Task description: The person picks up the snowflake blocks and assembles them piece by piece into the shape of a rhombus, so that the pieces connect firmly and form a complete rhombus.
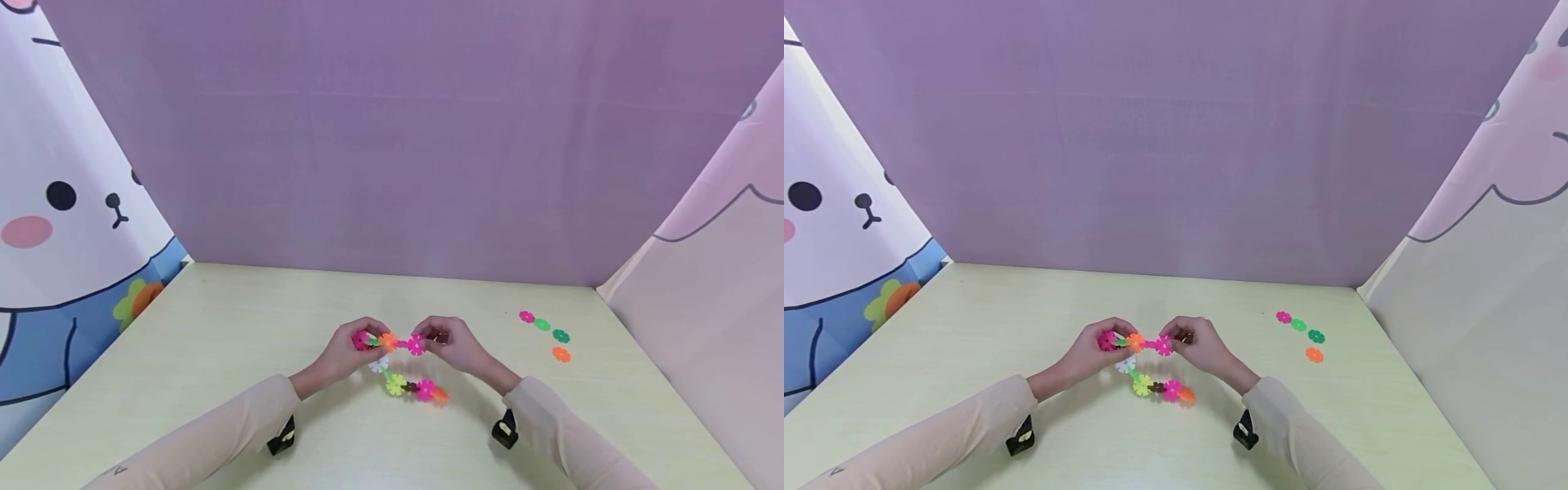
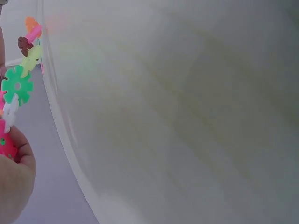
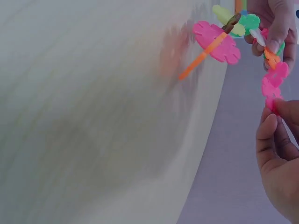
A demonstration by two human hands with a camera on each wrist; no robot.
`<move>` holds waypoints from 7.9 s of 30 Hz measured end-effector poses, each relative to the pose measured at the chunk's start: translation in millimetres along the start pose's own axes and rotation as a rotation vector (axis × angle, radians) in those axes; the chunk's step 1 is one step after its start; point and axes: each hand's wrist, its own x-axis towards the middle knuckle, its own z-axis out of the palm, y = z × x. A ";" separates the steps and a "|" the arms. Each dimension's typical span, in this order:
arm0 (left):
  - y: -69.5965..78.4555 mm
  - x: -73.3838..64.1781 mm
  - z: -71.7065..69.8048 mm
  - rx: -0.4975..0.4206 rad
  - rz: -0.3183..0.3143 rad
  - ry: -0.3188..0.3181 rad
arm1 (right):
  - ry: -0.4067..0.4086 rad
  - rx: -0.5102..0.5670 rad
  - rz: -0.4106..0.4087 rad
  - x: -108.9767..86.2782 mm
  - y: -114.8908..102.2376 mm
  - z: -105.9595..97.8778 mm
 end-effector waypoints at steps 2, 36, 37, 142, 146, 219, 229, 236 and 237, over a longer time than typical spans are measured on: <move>0.8 0.1 0.2 -0.003 0.001 0.004 | 0.003 0.012 0.003 0.6 0.7 0.7; -21.9 8.4 0.1 -0.002 -0.050 0.053 | 0.033 -0.018 0.019 8.2 17.3 3.5; -21.9 8.2 0.1 -0.002 -0.054 0.055 | 0.034 -0.027 0.023 7.8 21.3 2.8; 5.1 -1.6 -3.7 0.020 -0.086 0.071 | 0.059 -0.620 0.262 -106.3 131.9 -162.0; -12.5 3.9 -2.6 0.020 -0.090 0.083 | 0.051 -0.604 0.240 -104.4 126.8 -161.9; -24.9 9.5 1.5 -0.004 -0.072 0.094 | 0.245 -0.176 0.020 -18.0 46.2 11.8; -25.3 9.0 2.0 -0.019 -0.098 0.098 | 0.305 -0.248 0.026 -16.9 43.0 16.7; -25.5 8.5 2.6 -0.041 -0.120 0.100 | 0.362 -0.297 -0.008 -16.0 41.8 17.6; -25.3 8.6 2.9 -0.038 -0.122 0.102 | 0.368 -0.303 -0.013 -15.9 41.9 17.8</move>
